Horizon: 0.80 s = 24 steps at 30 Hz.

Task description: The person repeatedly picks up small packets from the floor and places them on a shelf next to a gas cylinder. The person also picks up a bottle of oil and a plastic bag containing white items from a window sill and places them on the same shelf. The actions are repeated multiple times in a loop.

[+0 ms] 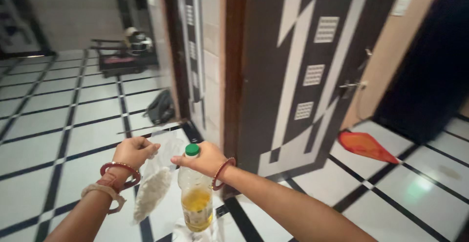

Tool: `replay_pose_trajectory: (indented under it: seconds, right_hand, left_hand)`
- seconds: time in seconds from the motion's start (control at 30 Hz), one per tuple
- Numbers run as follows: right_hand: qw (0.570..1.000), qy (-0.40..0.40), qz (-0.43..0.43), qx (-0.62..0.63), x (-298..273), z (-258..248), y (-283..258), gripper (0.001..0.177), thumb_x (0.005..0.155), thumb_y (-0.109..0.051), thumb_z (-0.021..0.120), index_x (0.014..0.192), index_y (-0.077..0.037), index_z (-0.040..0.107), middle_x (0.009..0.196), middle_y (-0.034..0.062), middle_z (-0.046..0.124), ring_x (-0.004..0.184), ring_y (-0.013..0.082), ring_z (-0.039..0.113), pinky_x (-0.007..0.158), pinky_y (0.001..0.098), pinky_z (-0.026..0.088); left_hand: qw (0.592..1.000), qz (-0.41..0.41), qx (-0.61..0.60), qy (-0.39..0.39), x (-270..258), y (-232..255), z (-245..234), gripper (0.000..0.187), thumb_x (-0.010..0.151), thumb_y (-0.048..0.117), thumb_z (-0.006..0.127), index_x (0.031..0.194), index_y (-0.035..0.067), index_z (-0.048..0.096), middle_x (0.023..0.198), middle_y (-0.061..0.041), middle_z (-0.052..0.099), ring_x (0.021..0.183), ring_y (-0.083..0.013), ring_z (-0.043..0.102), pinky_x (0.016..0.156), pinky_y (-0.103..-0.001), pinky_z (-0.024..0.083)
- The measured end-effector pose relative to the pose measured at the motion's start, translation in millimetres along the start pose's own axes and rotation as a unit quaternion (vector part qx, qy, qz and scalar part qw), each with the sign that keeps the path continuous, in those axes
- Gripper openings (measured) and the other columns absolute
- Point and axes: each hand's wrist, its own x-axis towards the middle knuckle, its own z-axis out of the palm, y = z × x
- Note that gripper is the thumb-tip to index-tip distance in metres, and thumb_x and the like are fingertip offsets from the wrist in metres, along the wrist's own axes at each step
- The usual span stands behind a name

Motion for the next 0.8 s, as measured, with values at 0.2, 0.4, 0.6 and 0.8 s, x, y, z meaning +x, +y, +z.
replay_pose_trajectory:
  seconds: [0.2, 0.4, 0.6, 0.8]
  right_hand:
    - [0.994, 0.027, 0.092, -0.047, 48, -81, 77, 0.056, 0.071, -0.057, 0.082, 0.085, -0.003, 0.079, 0.079, 0.0101, 0.078, 0.072, 0.0183, 0.076, 0.073, 0.0325, 0.060]
    - [0.982, 0.053, 0.134, -0.118, 98, -188, 149, 0.061, 0.074, -0.060, 0.080, 0.082, 0.000, 0.078, 0.077, 0.0125, 0.077, 0.071, 0.0218, 0.075, 0.071, 0.0356, 0.059]
    - [0.976, 0.117, 0.108, -0.149, 136, -298, 223, 0.055, 0.071, -0.063, 0.079, 0.086, -0.011, 0.082, 0.079, 0.0090, 0.077, 0.074, 0.0187, 0.075, 0.073, 0.0337, 0.058]
    - [0.947, 0.160, 0.211, -0.183, 152, -388, 300, 0.065, 0.074, -0.066, 0.079, 0.071, -0.001, 0.073, 0.071, 0.0145, 0.074, 0.070, 0.0261, 0.075, 0.068, 0.0392, 0.059]
  left_hand:
    - [0.994, 0.073, -0.036, -0.069, 115, 25, 117, 0.031, 0.084, 0.032, 0.079, 0.089, 0.001, 0.081, 0.077, -0.011, 0.080, 0.070, -0.0166, 0.071, 0.069, -0.034, 0.055]
    - [0.987, 0.119, 0.015, -0.105, 218, 83, 243, 0.028, 0.081, 0.030, 0.081, 0.095, 0.005, 0.080, 0.084, -0.011, 0.079, 0.076, -0.0192, 0.074, 0.075, -0.034, 0.056]
    - [0.976, 0.147, -0.024, -0.158, 293, 159, 356, 0.024, 0.082, 0.024, 0.080, 0.096, 0.005, 0.080, 0.088, -0.012, 0.081, 0.081, -0.0201, 0.075, 0.075, -0.034, 0.058]
    - [0.957, 0.099, -0.123, -0.243, 355, 238, 471, 0.019, 0.094, 0.017, 0.067, 0.103, 0.001, 0.067, 0.101, -0.010, 0.080, 0.090, -0.0200, 0.076, 0.066, -0.038, 0.065]
